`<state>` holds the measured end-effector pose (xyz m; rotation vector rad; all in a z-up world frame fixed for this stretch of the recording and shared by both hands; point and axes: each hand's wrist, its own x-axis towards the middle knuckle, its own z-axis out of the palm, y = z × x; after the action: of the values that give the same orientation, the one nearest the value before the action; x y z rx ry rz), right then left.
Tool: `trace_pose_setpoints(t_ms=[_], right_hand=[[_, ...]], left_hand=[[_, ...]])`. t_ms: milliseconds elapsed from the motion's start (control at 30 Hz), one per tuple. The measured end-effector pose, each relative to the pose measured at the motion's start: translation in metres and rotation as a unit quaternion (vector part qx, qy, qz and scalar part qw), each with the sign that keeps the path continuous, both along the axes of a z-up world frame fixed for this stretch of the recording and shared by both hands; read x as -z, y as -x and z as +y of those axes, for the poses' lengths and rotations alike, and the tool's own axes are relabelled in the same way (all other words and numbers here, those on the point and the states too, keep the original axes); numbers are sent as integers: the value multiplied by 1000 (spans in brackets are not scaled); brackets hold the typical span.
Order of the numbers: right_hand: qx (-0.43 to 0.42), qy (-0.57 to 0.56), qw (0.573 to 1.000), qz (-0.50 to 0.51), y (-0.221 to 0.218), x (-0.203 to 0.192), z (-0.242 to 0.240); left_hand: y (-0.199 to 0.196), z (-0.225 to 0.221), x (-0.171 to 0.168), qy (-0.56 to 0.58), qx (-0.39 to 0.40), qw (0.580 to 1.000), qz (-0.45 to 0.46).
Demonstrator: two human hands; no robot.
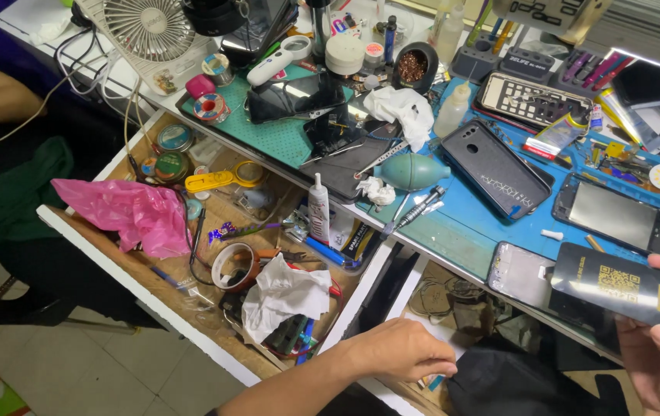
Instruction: Replacing a mobile phone screen by applying adhesive to the frame and aligning the new display panel.
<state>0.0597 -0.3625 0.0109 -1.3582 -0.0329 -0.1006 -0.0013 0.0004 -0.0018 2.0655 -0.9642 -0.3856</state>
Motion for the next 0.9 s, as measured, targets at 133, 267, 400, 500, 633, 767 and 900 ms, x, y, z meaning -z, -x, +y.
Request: trace_pose_setpoints(t_ms=[133, 267, 400, 500, 633, 767, 900], right_hand=[[-3, 13, 1000, 1, 0, 1, 1], [-4, 6, 1000, -1, 0, 2, -1], [3, -26, 1000, -2, 1, 0, 0], [4, 40, 999, 3, 2, -17, 11], [0, -3, 1000, 0, 4, -6, 1], [2, -10, 1000, -2, 5, -8, 3], [4, 9, 1000, -2, 4, -13, 6]], left_hand=[[2, -1, 6, -16, 6, 1000, 0], [3, -1, 2, -34, 23, 998, 47], [4, -2, -14, 1, 2, 1000, 22], [1, 0, -14, 26, -17, 999, 19], [1, -2, -9, -6, -23, 1000, 17], [1, -2, -11, 28, -33, 999, 27], [1, -1, -9, 89, -16, 996, -16]])
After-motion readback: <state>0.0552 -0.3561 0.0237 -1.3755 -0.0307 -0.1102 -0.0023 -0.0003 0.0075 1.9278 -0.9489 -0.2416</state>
